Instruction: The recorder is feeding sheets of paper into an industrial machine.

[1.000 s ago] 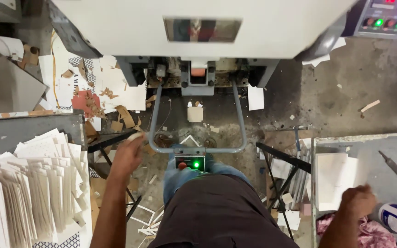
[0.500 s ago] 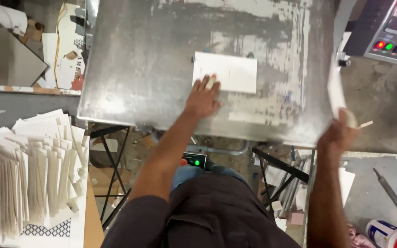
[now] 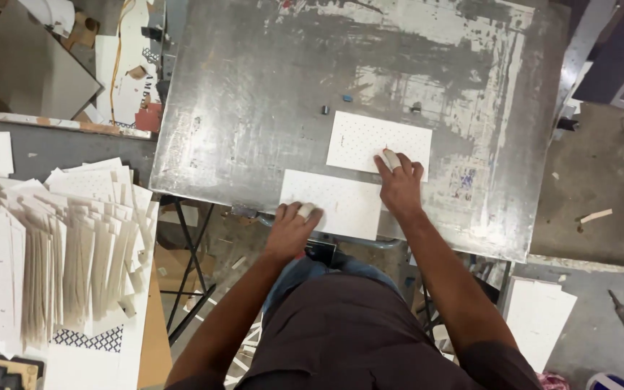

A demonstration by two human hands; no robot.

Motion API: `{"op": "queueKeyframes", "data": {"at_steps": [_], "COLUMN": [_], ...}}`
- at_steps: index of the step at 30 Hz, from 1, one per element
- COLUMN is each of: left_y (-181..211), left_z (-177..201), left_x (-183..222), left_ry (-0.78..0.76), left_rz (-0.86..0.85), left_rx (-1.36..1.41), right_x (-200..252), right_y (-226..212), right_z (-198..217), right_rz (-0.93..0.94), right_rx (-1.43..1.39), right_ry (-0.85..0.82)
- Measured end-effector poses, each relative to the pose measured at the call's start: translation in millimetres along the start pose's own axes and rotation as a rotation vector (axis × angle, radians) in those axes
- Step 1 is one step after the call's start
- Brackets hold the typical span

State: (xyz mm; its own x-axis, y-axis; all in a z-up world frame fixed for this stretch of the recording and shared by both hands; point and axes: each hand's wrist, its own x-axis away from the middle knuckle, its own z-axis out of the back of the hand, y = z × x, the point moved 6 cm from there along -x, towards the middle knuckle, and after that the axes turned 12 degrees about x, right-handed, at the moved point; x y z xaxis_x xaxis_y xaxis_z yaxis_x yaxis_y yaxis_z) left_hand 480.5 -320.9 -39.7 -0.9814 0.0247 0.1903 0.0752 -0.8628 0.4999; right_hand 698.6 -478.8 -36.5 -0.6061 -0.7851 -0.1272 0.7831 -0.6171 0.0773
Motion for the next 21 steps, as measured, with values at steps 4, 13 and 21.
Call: {"op": "queueKeyframes", "data": {"at_steps": [4,13,21], "left_y": [-16,-63,-169], "left_z": [27,141,215], "left_x": [28,102,270], "left_ry": [0.005,0.279,0.658], "left_rz": [-0.009,0.223,0.616], "left_rx": [0.102,0.004,-0.506], "right_x": [-16,-34,-66], "right_y": [-2,1,20], "right_z": [1,-14,-28], "right_rz": [0.024,0.008,-0.014], "right_rx": [-0.07,-0.142,-0.157], "right_ry": [0.046,-0.003,-0.15]}}
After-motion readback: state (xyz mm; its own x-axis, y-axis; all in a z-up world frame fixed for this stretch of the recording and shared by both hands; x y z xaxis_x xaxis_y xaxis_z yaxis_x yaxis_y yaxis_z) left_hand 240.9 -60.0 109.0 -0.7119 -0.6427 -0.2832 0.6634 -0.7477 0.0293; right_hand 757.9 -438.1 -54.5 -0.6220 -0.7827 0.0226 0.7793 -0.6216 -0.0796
